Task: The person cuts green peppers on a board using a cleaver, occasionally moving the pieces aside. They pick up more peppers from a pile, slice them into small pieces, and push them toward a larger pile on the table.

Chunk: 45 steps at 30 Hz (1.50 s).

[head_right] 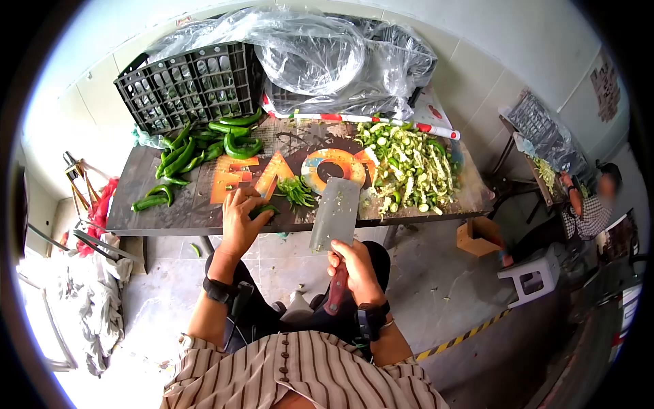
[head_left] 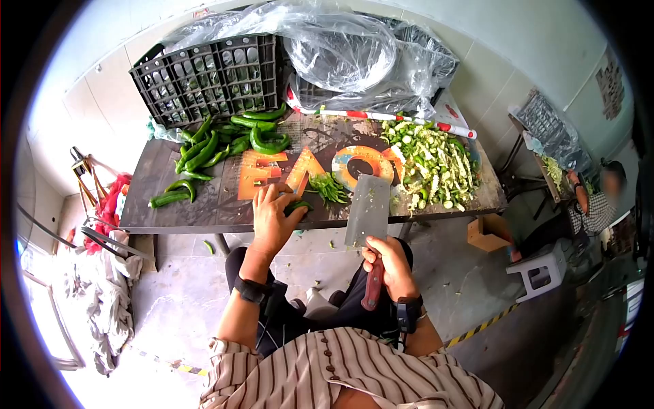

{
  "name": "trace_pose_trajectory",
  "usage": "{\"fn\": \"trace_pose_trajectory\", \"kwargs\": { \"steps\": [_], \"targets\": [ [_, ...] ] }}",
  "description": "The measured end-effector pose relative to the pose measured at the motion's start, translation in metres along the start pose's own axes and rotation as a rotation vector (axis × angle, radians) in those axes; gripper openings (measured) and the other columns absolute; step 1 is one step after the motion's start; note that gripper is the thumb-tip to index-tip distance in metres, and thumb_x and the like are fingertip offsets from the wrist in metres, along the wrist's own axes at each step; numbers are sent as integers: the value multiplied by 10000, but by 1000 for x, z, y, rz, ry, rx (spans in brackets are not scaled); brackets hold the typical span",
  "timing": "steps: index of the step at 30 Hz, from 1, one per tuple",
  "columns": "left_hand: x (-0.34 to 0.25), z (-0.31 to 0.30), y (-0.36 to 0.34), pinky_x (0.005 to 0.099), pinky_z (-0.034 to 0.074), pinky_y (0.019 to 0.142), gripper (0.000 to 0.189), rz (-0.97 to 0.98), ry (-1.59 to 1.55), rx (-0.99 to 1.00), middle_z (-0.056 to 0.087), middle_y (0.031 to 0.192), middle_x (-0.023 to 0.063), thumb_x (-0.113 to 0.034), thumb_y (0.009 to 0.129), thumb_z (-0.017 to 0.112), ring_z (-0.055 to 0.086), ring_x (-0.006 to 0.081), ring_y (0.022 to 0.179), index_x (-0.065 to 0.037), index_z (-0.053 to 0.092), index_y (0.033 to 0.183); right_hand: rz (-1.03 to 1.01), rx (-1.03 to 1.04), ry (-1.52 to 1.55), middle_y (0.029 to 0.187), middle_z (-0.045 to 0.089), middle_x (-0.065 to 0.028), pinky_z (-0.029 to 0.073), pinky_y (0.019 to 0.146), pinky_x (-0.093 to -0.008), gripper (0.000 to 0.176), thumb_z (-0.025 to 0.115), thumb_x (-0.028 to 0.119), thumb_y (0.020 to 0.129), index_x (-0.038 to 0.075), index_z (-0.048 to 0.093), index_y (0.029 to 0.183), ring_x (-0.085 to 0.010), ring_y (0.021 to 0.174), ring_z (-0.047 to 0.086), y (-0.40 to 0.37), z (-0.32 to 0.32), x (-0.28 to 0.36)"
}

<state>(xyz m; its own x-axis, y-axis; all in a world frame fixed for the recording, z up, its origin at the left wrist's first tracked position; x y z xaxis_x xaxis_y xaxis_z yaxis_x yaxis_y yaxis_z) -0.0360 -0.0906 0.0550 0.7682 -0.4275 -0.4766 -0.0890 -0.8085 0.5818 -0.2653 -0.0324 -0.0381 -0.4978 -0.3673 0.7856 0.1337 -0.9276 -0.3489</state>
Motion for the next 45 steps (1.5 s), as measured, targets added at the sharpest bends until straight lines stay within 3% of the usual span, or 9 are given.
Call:
{"fn": "trace_pose_trajectory", "kwargs": {
  "steps": [11,18,23,29,32,39,42,44,45],
  "targets": [
    [12,-5,0,375,446,845,268,-73,-98,-47,585,991,78,-93,650,783,529,284,958,-53,648,877,-109,19,-185,663,497,-46,439,418,-290,125,558,123,918,7,515,902,-113,515,484,-7,27,26],
    [12,-13,-1,381,426,879,205,-7,-146,-74,590,994,69,-76,706,725,519,282,975,-48,690,906,-132,218,-487,662,524,-58,461,416,-286,157,529,118,931,-29,504,983,-127,486,521,-3,70,23],
    [8,-17,0,395,381,935,197,24,-56,-68,596,997,53,-94,715,717,509,271,1002,-65,713,910,-183,257,-568,629,513,-48,472,433,-273,164,507,122,943,-37,498,982,-124,481,532,1,86,26],
    [13,-17,-1,395,367,947,164,-5,-105,-81,614,963,24,-101,725,716,520,254,1003,-75,722,886,-152,180,-1000,645,507,-71,456,431,-294,146,468,105,937,-27,461,873,-128,478,535,10,98,45],
    [10,-20,-2,387,385,928,157,-1,-120,-123,620,951,28,-91,727,713,528,260,997,-72,720,883,-503,205,-1319,892,542,-258,436,750,-475,131,510,68,867,-61,485,868,-455,851,527,10,125,62],
    [11,-26,-4,365,433,875,145,22,-133,-166,627,952,47,-76,741,707,550,262,965,-51,712,884,-473,236,-1376,870,544,-262,434,738,-482,156,513,88,869,-65,491,851,-443,828,540,11,131,63],
    [12,-24,-5,366,434,877,155,13,-133,-168,627,953,48,-75,735,710,551,259,964,-48,711,888,-331,249,-1413,869,548,-271,435,768,-479,160,509,92,869,-66,490,849,-453,867,532,12,124,53],
    [11,-24,-5,372,428,879,166,15,-138,-180,623,949,42,-79,716,716,549,261,959,-51,707,879,-469,306,-1299,658,512,-120,420,381,-332,156,458,84,898,-48,426,822,-175,431,539,8,125,53],
    [8,-25,-5,372,427,885,177,33,-130,-168,622,949,42,-81,713,719,549,258,960,-51,709,887,-465,304,-1299,658,512,-120,420,381,-332,156,458,84,898,-48,426,822,-175,431,539,5,127,55]
  ]
}}
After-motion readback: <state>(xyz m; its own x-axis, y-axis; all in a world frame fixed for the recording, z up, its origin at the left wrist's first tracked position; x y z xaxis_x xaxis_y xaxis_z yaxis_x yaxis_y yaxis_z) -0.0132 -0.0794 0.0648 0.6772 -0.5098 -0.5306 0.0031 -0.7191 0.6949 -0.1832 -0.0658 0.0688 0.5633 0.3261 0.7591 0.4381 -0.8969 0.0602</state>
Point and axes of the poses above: each hand's wrist, its own y-axis towards the middle knuckle, its own z-axis out of the palm, x = y × z, the point moved 10 cm from there along y, towards the middle knuckle
